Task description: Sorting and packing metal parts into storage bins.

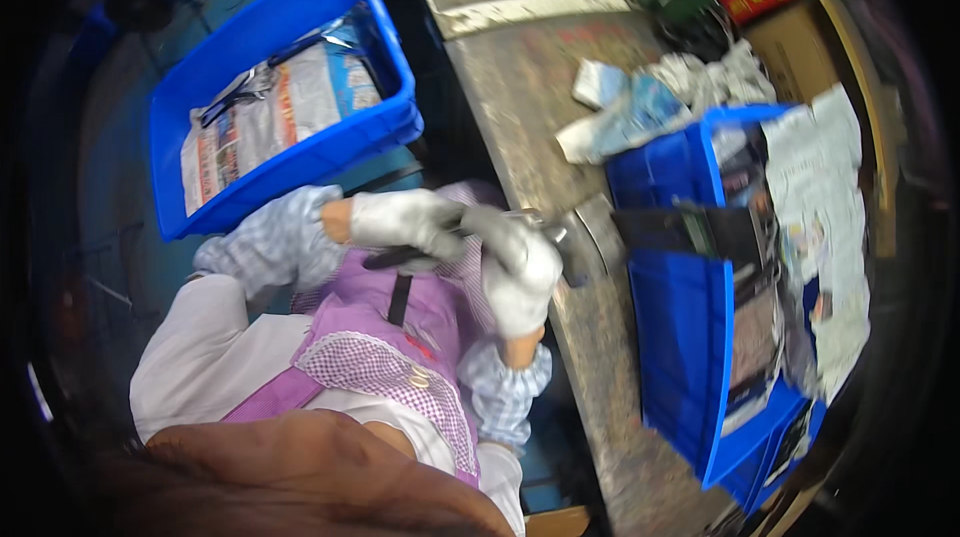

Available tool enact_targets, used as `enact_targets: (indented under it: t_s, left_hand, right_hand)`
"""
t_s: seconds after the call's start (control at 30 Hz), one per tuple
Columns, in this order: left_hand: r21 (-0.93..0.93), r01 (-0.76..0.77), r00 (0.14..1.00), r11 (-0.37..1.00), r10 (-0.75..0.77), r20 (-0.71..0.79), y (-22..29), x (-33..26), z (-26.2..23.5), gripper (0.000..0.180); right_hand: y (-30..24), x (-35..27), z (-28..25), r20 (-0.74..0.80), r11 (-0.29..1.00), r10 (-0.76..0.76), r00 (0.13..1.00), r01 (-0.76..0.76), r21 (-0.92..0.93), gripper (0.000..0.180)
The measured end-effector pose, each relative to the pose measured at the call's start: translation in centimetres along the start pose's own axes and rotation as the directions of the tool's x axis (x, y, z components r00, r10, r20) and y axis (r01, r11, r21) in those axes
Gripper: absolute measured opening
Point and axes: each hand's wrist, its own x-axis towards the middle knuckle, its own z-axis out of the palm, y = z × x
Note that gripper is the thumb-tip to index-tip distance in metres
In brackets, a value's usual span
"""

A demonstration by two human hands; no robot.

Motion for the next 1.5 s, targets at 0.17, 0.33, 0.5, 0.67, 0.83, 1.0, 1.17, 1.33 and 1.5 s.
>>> enact_targets:
  t_s: [0.17, 0.33, 0.5, 0.67, 0.83, 1.0, 1.17, 1.33, 1.5]
  left_hand:
    - [0.524, 0.188, 0.514, 0.831, 0.371, -0.774, -4.3, -13.0, -13.6, 0.043]
    - [0.833, 0.495, 0.756, 0.247, 0.350, -0.553, -11.0, -9.1, -22.8, 0.021]
    - [0.838, 0.047, 0.640, 0.544, 0.628, -0.443, -15.4, -5.7, -20.0, 0.022]
    - [0.784, -0.009, 0.696, 0.621, 0.567, -0.441, -19.2, -2.8, -22.0, 0.047]
    - [0.256, -0.466, 0.578, 0.847, 0.510, -0.636, -10.9, -6.5, -19.5, 0.039]
    - [0.926, -0.046, 0.383, 0.374, 0.863, -0.330, -1.4, -6.3, -6.2, 0.027]
    - [0.898, -0.283, 0.514, 0.336, 0.844, -0.153, 0.9, -0.2, 0.9, 0.036]
    - [0.842, -0.518, 0.254, -0.146, 0.914, 0.315, 6.3, 5.3, 9.5, 0.029]
    - [0.644, -0.571, 0.646, 0.509, 0.763, -0.030, -0.4, 9.2, 8.7, 0.026]
  right_hand:
    - [3.8, -6.3, -1.1, -0.188, 0.784, 0.617, 0.764, -0.574, 0.237, 0.032]
    - [3.0, -6.7, -3.0, 0.077, 0.877, 0.447, 0.891, -0.419, -0.237, 0.024]
    - [-4.1, -4.1, -22.2, -0.785, 0.535, 0.450, 0.427, -0.832, -0.146, 0.033]
    - [5.7, -17.5, -50.2, 0.045, -0.034, 0.808, 0.588, 0.123, -0.992, 0.039]
    - [11.3, -16.3, -45.0, -0.368, 0.340, 0.620, 0.692, -0.660, -0.670, 0.041]
    - [3.1, -10.3, -42.6, -0.741, 0.316, 0.646, 0.182, -0.948, 0.042, 0.034]
    - [-11.8, -9.4, -30.4, -0.686, 0.583, 0.551, 0.475, -0.807, -0.091, 0.024]
    - [-12.8, -8.1, -16.6, 0.008, 0.552, 0.792, 0.610, -0.711, -0.436, 0.049]
    - [-3.1, -10.9, -10.6, -0.039, 0.608, 0.790, 0.612, -0.774, 0.176, 0.047]
